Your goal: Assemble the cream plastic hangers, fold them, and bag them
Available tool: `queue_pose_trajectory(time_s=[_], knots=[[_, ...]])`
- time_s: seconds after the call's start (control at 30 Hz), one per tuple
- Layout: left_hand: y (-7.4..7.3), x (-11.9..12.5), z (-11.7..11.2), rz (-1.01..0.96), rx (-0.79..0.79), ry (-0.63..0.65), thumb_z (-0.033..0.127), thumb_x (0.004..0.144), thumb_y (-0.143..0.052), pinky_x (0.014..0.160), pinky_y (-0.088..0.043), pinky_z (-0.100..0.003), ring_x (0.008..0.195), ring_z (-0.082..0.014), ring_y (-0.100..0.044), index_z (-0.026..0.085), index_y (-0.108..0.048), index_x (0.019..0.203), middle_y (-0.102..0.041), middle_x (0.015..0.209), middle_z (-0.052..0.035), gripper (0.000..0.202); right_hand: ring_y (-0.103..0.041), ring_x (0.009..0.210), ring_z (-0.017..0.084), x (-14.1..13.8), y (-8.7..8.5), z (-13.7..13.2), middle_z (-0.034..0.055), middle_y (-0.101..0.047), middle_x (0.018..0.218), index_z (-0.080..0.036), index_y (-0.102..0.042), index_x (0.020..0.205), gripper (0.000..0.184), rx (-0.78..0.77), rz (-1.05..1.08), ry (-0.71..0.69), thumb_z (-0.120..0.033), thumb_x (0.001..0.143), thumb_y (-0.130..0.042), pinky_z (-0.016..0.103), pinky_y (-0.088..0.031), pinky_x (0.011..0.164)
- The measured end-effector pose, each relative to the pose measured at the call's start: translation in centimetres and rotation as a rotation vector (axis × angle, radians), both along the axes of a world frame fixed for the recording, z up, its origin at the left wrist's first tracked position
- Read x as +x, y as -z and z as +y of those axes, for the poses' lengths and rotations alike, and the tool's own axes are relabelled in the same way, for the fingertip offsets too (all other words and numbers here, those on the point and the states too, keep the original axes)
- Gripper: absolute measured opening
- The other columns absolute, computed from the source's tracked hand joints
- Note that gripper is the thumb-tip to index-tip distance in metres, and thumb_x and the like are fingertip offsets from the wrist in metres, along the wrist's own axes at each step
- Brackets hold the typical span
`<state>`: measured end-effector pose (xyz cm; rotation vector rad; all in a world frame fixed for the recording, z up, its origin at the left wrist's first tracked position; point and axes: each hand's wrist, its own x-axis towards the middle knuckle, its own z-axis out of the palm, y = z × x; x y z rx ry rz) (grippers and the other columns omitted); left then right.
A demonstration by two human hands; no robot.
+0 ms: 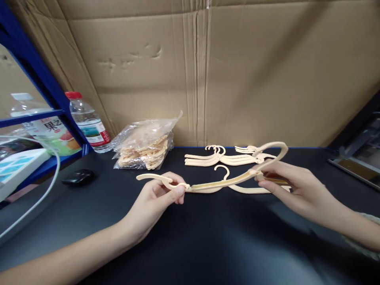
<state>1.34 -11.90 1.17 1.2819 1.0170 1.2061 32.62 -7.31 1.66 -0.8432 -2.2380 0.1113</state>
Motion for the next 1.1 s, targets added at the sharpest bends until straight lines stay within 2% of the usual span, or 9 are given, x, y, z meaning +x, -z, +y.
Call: queue_pose_trajectory(time_s=[0.17, 0.3, 0.43, 0.53, 0.83, 1.0, 1.1], knots=[[0.4, -0.2, -0.2, -0.080, -0.053, 0.075, 0.034, 0.078, -0.077, 0.064, -0.035, -0.024, 0.065, -0.0114, -0.043, 0.017, -0.062, 0.075, -0.051, 0.064, 0.0021, 0.024, -0.067, 0.080, 0.018, -0.4, 0.0, -0.6, 0.0023, -0.069, 0.096, -0.028, -0.060, 0.105, 0.016, 0.025, -0.003, -0.029, -0.020, 0.092, -0.055, 0.029, -0.052, 0.064], [0.7, 0.0, -0.3, -0.189, -0.088, 0.136, 0.032, 0.077, -0.078, 0.070, -0.039, -0.024, 0.071, -0.0110, -0.049, 0.016, -0.062, 0.075, -0.054, 0.080, 0.0003, 0.023, -0.068, 0.090, 0.020, -0.7, -0.1, -1.0, 0.0026, -0.070, 0.098, -0.029, -0.061, 0.109, 0.022, 0.046, 0.019, -0.065, -0.018, 0.092, -0.054, 0.031, -0.055, 0.072], [0.7, 0.1, -0.3, -0.292, -0.141, 0.265, 0.027, 0.078, -0.077, 0.073, -0.046, -0.028, 0.075, -0.0135, -0.058, 0.016, -0.062, 0.077, -0.059, 0.096, -0.0028, 0.019, -0.068, 0.091, 0.020, -0.7, -0.1, -1.3, 0.0014, -0.071, 0.097, -0.031, -0.063, 0.111, 0.026, 0.074, 0.024, -0.088, -0.017, 0.091, -0.056, 0.031, -0.057, 0.077], [0.6, 0.1, -0.3, -0.322, -0.154, 0.321, 0.024, 0.080, -0.075, 0.071, -0.048, -0.029, 0.075, -0.0151, -0.062, 0.016, -0.062, 0.078, -0.063, 0.093, -0.0037, 0.016, -0.069, 0.092, 0.022, -0.7, 0.0, -1.3, 0.0018, -0.072, 0.096, -0.032, -0.063, 0.110, 0.027, 0.079, 0.029, -0.096, -0.015, 0.090, -0.056, 0.033, -0.058, 0.079], [0.6, 0.0, -0.4, -0.351, -0.169, 0.330, 0.023, 0.077, -0.078, 0.068, -0.048, -0.026, 0.071, -0.0139, -0.062, 0.014, -0.062, 0.076, -0.064, 0.084, -0.0024, 0.018, -0.067, 0.097, 0.020, -0.6, 0.4, -1.3, 0.0015, -0.070, 0.100, -0.031, -0.060, 0.114, 0.038, 0.060, 0.065, -0.193, -0.006, 0.086, -0.057, 0.032, -0.055, 0.089], [0.6, 0.2, -0.7, -0.286, -0.168, 0.291, 0.027, 0.074, -0.081, 0.063, -0.044, -0.024, 0.064, -0.0115, -0.059, 0.014, -0.061, 0.073, -0.064, 0.078, -0.0010, 0.025, -0.066, 0.099, 0.020, -1.0, 0.4, -1.7, 0.0020, -0.070, 0.100, -0.031, -0.059, 0.115, 0.040, 0.049, 0.076, -0.203, -0.005, 0.085, -0.057, 0.031, -0.056, 0.088], [0.7, 0.3, -0.7, -0.227, -0.153, 0.259, 0.029, 0.075, -0.080, 0.061, -0.039, -0.022, 0.059, -0.0098, -0.055, 0.013, -0.061, 0.073, -0.062, 0.069, 0.0001, 0.025, -0.067, 0.097, 0.021, -1.5, 0.3, -2.3, 0.0028, -0.071, 0.101, -0.029, -0.058, 0.116, 0.039, 0.078, 0.040, -0.202, -0.005, 0.085, -0.055, 0.030, -0.057, 0.086]])
